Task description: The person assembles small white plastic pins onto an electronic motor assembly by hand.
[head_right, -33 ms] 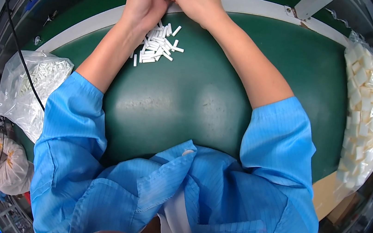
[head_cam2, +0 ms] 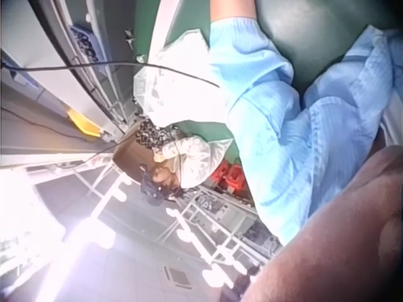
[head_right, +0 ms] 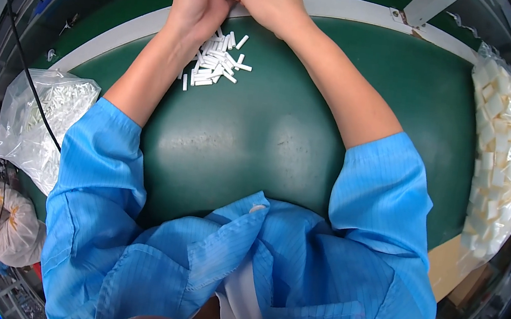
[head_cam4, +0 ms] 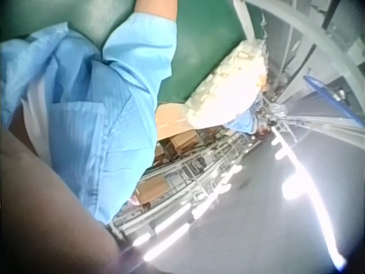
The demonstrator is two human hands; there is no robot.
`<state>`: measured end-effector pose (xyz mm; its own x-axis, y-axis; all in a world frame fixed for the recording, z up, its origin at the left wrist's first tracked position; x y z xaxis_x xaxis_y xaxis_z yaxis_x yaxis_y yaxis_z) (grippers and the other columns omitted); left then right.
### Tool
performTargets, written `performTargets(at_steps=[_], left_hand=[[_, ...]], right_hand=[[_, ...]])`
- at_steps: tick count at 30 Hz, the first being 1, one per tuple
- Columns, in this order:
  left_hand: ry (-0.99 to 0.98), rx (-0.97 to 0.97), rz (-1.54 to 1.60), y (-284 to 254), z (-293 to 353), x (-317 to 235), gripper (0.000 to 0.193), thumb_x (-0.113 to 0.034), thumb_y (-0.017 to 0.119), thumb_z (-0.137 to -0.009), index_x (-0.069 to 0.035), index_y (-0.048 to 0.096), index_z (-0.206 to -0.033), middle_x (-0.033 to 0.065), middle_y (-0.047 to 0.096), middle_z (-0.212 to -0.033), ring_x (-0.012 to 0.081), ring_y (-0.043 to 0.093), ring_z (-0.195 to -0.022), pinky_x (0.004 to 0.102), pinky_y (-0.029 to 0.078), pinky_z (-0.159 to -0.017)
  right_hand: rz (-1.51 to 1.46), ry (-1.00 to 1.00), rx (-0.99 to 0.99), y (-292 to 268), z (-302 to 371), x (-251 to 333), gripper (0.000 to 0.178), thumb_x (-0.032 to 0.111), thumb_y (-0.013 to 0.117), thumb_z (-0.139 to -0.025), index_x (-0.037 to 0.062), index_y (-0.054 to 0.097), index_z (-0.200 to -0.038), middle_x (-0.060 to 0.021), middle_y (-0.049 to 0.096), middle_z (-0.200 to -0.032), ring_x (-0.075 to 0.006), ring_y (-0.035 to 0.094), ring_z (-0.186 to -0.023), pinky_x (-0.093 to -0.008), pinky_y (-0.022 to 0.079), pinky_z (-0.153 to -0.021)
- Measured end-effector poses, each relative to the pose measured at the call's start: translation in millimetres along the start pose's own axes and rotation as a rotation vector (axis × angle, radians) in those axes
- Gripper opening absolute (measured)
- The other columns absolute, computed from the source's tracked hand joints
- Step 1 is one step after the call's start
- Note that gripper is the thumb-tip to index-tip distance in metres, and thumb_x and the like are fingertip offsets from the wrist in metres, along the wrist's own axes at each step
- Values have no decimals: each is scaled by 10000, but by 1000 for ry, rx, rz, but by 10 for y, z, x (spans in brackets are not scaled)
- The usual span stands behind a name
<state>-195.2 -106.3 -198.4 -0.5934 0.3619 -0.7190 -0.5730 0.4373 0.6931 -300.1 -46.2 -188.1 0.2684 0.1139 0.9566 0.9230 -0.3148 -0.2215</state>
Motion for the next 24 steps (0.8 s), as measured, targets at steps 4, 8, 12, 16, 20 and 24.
performTargets(at_steps=[4, 8, 12, 16, 20, 24], left_hand=[[-78, 96, 148, 8, -45, -86, 178, -170, 410, -984, -40, 514, -1050, 126, 609, -1028, 224, 586, -952, 344, 488, -822], [-2, -47, 141, -97, -120, -264, 181, -131, 395, -973, 2, 472, -1068, 151, 515, -1061, 243, 534, -934, 427, 482, -797], [-20, -27, 141, -362, -255, -258, 219, -160, 407, -963, -15, 513, -1089, 151, 561, -1052, 269, 554, -1038, 442, 454, -854], [65, -2, -219, -222, -273, -383, 205, -82, 499, -924, -59, 495, -1128, 60, 578, -882, 142, 557, -713, 247, 459, -578], [321, 20, -1268, -158, -365, -593, 201, -85, 460, -897, -10, 600, -1021, 140, 653, -884, 235, 640, -841, 320, 502, -733], [306, 90, -2049, -496, -684, -518, 324, -269, 398, -936, -181, 615, -1160, 85, 670, -1034, 271, 592, -1047, 466, 369, -947]], right_hand=[[288, -66, -13, -17, 56, 309, 327, 315, 685, -823, -2, 694, -907, -53, 642, -739, -99, 567, -632, -239, 465, -586], [747, -138, 109, -302, 87, 652, 363, 344, 693, -781, -19, 682, -778, -122, 649, -669, -162, 633, -597, -300, 497, -565], [833, 29, 487, 2, 266, 622, 370, 316, 688, -776, -39, 639, -683, -125, 619, -583, -183, 627, -538, -313, 494, -524], [898, 173, 553, 74, 304, 552, 158, 126, 669, -715, -26, 638, -682, -149, 625, -589, -257, 642, -607, -365, 531, -650], [872, -18, 488, 29, 282, 462, 99, 45, 656, -735, -43, 615, -752, -120, 614, -642, -217, 612, -595, -321, 493, -568], [901, -173, 409, 115, 290, 452, 124, 55, 668, -733, -47, 627, -790, -136, 631, -691, -255, 624, -704, -357, 495, -647]])
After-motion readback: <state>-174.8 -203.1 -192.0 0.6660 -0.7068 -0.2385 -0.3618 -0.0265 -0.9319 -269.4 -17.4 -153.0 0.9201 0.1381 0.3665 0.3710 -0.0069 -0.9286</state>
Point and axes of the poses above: each hand's wrist, its own z-axis away from the middle knuckle, its own y-axis out of the palm, x = y × z, the point moved 3 cm from there along -z, towards the middle knuckle
